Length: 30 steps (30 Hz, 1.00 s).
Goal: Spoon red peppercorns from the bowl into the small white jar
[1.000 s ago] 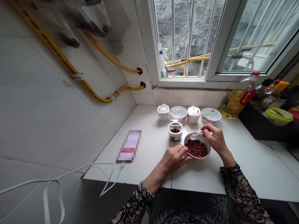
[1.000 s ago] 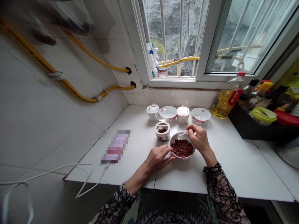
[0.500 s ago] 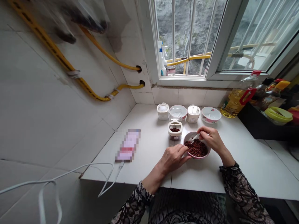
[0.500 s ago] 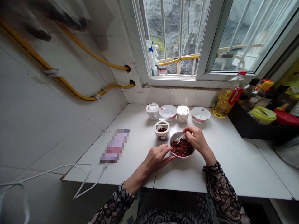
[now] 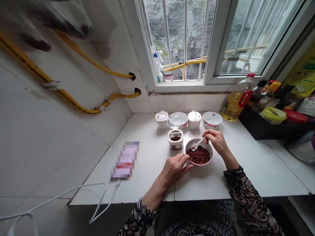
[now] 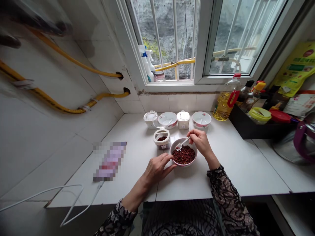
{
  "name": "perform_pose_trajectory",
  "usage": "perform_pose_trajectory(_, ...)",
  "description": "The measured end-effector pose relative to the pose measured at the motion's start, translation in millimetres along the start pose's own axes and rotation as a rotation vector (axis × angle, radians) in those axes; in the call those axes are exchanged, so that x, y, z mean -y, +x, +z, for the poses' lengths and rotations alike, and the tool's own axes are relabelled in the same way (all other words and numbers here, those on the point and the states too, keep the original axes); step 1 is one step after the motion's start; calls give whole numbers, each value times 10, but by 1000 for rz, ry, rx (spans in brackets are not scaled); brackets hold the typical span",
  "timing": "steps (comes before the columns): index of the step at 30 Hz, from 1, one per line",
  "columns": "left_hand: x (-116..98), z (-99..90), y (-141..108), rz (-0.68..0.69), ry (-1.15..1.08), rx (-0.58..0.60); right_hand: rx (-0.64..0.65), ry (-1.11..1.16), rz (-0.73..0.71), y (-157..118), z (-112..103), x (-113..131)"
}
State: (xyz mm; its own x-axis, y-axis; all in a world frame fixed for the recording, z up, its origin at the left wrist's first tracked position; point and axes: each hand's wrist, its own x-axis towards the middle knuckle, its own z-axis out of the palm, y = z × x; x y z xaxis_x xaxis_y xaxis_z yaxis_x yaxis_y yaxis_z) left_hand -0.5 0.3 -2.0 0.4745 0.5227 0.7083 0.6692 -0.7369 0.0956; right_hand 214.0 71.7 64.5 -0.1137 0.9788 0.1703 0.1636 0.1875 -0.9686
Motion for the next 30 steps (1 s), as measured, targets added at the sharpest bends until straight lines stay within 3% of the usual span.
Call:
perform_pose_trajectory(9,-2,-14,9,5,3,3,4,-45,3,5,26,-45)
perform_pose_trajectory(18,-2,-10,16,6,-32,-2,1,78,109,49,5,-77)
perform_pose_trajectory(30,14,12,-8,0,-38,15,-21,154,110,57,-19,-44)
